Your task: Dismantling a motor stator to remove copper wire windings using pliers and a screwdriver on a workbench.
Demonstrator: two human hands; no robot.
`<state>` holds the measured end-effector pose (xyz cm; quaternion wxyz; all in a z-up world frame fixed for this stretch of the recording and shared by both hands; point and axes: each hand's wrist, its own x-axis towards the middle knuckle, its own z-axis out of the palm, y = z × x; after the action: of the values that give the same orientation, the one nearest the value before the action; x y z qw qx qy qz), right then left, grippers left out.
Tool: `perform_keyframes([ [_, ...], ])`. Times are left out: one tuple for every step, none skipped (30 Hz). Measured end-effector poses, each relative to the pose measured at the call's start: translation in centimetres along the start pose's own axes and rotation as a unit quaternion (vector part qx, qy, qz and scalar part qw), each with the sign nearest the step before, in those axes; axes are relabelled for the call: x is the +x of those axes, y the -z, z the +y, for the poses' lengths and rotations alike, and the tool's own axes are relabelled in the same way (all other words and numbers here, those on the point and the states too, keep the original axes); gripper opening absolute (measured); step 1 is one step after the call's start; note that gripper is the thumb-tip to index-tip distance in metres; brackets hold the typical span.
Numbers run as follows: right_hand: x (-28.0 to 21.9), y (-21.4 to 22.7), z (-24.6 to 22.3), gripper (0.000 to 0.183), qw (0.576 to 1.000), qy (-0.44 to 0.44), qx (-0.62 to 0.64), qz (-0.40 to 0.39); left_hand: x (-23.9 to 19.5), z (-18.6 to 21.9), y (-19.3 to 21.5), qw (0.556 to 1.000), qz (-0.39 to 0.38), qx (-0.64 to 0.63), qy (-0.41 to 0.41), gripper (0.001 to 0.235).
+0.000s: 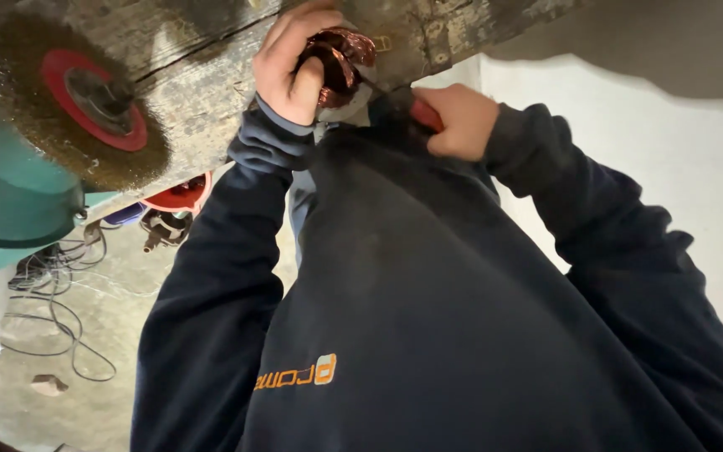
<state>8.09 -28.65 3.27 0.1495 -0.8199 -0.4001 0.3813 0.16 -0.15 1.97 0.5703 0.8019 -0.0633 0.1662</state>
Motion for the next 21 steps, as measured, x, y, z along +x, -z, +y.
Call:
perform_keyframes([
  [0.4, -0.2, 0.7, 0.053, 0.963, 0.033, 0.256, -0.082, -0.1, 0.0, 0.0, 1.0, 0.003, -0.015, 0.017, 0.04],
  [0.8, -0.4, 1.5, 0.061, 0.854, 0.063, 0.492, -0.158, -0.2, 0.1, 0.1, 0.999, 0.006, -0.03, 0.034, 0.044],
  [0.8, -0.2, 0.6, 0.061, 0.854, 0.065, 0.491, -0.16, -0.3, 0.0, 0.0, 0.999, 0.008, -0.028, 0.034, 0.044],
  [0.8, -0.1, -0.3, 0.063, 0.766, 0.08, 0.607, -0.196, -0.3, -0.1, -0.1, 0.999, 0.011, -0.029, 0.026, 0.044],
  [0.9, 0.2, -1.1, 0.066, 0.66, 0.092, 0.709, -0.23, -0.4, -0.2, -0.2, 0.999, 0.016, -0.03, 0.019, 0.044],
  [0.8, 0.6, -2.3, 0.066, 0.661, 0.092, 0.707, -0.233, -0.5, -0.2, -0.3, 0.999, 0.019, -0.028, 0.02, 0.044],
  [0.8, 1.2, -3.5, 0.069, 0.656, 0.092, 0.716, -0.221, -0.6, -0.2, -0.3, 0.999, 0.016, -0.018, 0.036, 0.047],
  [0.7, 1.8, -4.7, 0.072, 0.651, 0.092, 0.724, -0.209, -0.6, -0.1, -0.3, 0.998, 0.012, -0.009, 0.053, 0.051],
  [0.8, 2.2, -3.6, 0.072, 0.65, 0.096, 0.724, -0.209, -0.7, -0.2, -0.3, 0.999, 0.011, -0.005, 0.051, 0.051],
  [0.9, 2.7, -2.4, 0.072, 0.701, 0.087, 0.67, -0.228, -0.8, -0.4, -0.3, 0.998, 0.026, -0.026, 0.05, 0.051],
  [1.0, 3.3, -1.2, 0.071, 0.748, 0.076, 0.612, -0.246, -0.6, -0.7, -0.3, 0.997, 0.042, -0.049, 0.048, 0.051],
  [0.9, 4.3, -1.2, 0.071, 0.749, 0.08, 0.61, -0.244, -0.3, -0.8, 0.0, 0.997, 0.041, -0.046, 0.045, 0.051],
  [0.5, 5.2, -1.3, 0.07, 0.764, 0.061, 0.59, -0.255, -0.3, -0.9, 0.2, 0.999, 0.009, -0.029, 0.034, 0.05],
  [0.1, 6.1, -1.3, 0.068, 0.777, 0.042, 0.569, -0.265, -0.2, -1.0, 0.4, 0.999, -0.023, -0.013, 0.022, 0.05],
  [0.5, 6.6, -1.8, 0.068, 0.778, 0.044, 0.568, -0.265, 0.1, -0.9, 0.6, 0.999, -0.022, -0.011, 0.021, 0.05],
  [0.9, 7.0, -2.2, 0.066, 0.788, 0.044, 0.551, -0.272, 0.5, -1.0, 0.9, 0.999, -0.047, -0.005, 0.018, 0.05],
  [1.2, 7.4, -2.7, 0.065, 0.797, 0.042, 0.534, -0.281, 0.7, -0.9, 1.2, 0.997, -0.071, 0.001, 0.018, 0.05],
  [1.5, 7.6, -2.5, 0.065, 0.796, 0.044, 0.533, -0.282, 1.3, -0.7, 1.5, 0.997, -0.07, 0.003, 0.019, 0.05],
  [1.8, 7.8, -2.3, 0.062, 0.801, 0.055, 0.512, -0.306, 2.0, -0.4, 1.8, 0.994, -0.112, 0.008, 0.011, 0.046],
  [2.2, 8.1, -2.1, 0.06, 0.804, 0.066, 0.491, -0.329, 2.7, -0.2, 2.2, 0.988, -0.155, 0.013, 0.004, 0.044],
  [2.1, 7.3, -0.1, 0.06, 0.803, 0.069, 0.489, -0.332, 2.9, -0.3, 2.2, 0.988, -0.153, 0.015, 0.006, 0.044],
])
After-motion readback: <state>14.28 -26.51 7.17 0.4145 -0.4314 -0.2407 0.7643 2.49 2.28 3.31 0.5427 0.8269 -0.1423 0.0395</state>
